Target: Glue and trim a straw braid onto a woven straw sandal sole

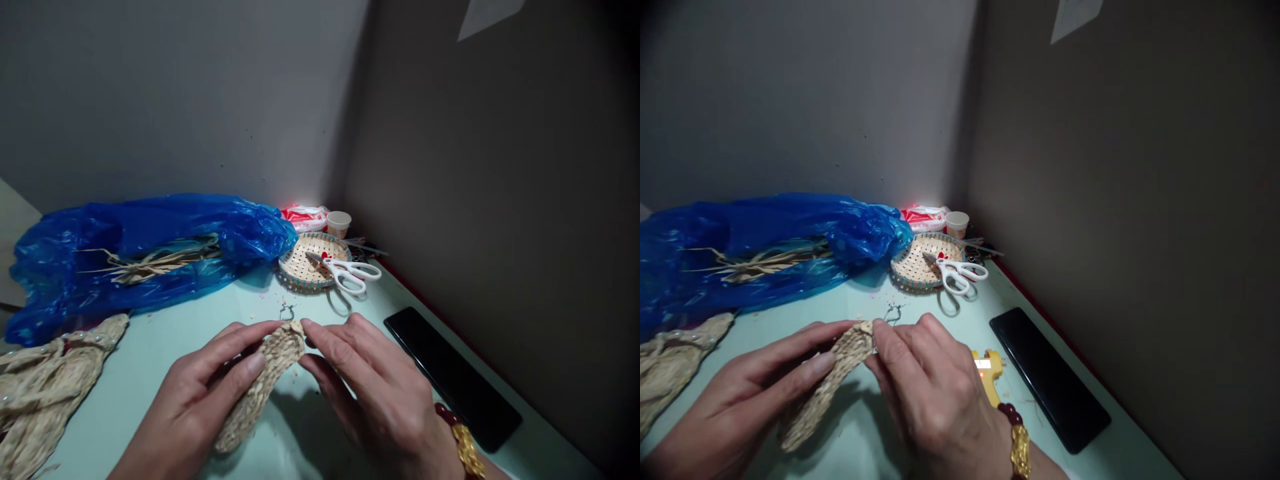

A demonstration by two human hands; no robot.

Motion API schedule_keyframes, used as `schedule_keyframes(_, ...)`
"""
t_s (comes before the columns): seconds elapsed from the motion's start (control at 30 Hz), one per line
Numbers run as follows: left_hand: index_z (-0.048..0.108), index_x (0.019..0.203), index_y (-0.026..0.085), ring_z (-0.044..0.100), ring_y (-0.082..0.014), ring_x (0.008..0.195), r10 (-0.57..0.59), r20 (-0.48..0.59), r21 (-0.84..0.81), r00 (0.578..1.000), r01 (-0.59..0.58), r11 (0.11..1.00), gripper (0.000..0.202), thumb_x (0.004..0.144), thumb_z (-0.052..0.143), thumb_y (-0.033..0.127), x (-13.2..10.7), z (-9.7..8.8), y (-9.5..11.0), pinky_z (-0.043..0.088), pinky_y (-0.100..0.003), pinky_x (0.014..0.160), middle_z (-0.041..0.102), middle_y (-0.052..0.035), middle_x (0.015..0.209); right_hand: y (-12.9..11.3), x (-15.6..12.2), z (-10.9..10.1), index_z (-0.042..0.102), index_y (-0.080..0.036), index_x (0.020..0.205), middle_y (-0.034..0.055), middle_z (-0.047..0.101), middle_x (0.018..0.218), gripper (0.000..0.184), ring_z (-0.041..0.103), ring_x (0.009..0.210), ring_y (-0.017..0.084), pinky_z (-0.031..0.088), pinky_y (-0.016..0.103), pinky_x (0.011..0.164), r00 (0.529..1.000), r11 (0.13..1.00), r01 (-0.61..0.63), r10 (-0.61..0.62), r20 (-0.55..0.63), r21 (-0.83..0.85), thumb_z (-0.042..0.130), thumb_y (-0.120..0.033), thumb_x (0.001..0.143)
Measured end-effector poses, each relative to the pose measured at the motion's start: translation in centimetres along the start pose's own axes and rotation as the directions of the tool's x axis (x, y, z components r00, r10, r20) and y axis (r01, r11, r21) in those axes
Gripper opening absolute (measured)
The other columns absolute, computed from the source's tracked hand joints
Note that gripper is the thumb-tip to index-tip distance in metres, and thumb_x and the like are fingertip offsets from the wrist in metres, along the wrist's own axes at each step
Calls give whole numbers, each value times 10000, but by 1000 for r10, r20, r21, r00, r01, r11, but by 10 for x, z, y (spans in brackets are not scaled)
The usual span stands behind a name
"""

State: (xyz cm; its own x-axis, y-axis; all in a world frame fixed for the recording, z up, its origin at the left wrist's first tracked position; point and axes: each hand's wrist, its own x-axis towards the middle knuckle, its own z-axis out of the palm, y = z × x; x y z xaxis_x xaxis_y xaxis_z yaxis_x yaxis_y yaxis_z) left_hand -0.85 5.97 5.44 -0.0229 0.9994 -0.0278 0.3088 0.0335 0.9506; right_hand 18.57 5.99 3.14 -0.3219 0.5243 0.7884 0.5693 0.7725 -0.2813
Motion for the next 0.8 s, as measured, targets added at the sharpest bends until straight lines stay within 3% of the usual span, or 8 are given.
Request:
schedule_keyframes(0.17, 822, 921, 361, 658, -261, 1066, 20, -79, -67, 997, -26, 997, 190, 757, 742, 417, -8, 13, -3, 533, -248, 864, 780, -3, 975, 1, 0, 1, 628, -4, 1169, 136, 726, 876, 269, 599, 712, 189, 525, 337, 639, 1000, 999, 16, -17, 11, 46, 640, -53, 905)
schedule_keyframes(0.4, 821, 926, 363, 677, -237, 1028, 31, -7, -120, 999, -32, 992, 171, 780, 744, 403, -5, 11, -8, 555, -212, 818, 782, 2, 998, 1, 2, 0, 652, 27, 1126, 145, 722, 846, 249, 569, 689, 197, 507, 339, 594, 999, 998, 39, -40, 4, 53, 654, -59, 892)
schedule_keyframes(0.53, 833, 870, 309, 706, -212, 929, -134, 4, -279, 991, 130, 951, 158, 753, 773, 397, -5, 12, -4, 544, -202, 809, 792, 2, 940, 2, -1, 1, 643, 12, 1149, 142, 726, 874, 248, 554, 688, 190, 492, 331, 579, 998, 997, 56, -58, 34, 56, 634, -65, 913)
schedule_keyframes(0.7, 817, 848, 245, 721, -214, 898, -271, 180, -543, 946, 325, 774, 110, 748, 799, 286, -7, 16, 4, 551, -213, 730, 796, -17, 877, 5, -6, 4, 601, 0, 1232, 153, 722, 944, 314, 562, 711, 192, 469, 332, 578, 991, 993, 82, -90, 96, 82, 616, -62, 924)
schedule_keyframes(0.8, 801, 818, 224, 730, -194, 805, -339, 209, -610, 917, 393, 688, 102, 719, 821, 235, -8, 17, 5, 554, -209, 691, 787, -10, 804, 8, -6, 5, 607, 6, 1223, 154, 719, 948, 296, 554, 716, 193, 466, 327, 568, 989, 992, 90, -99, 108, 92, 581, -42, 931)
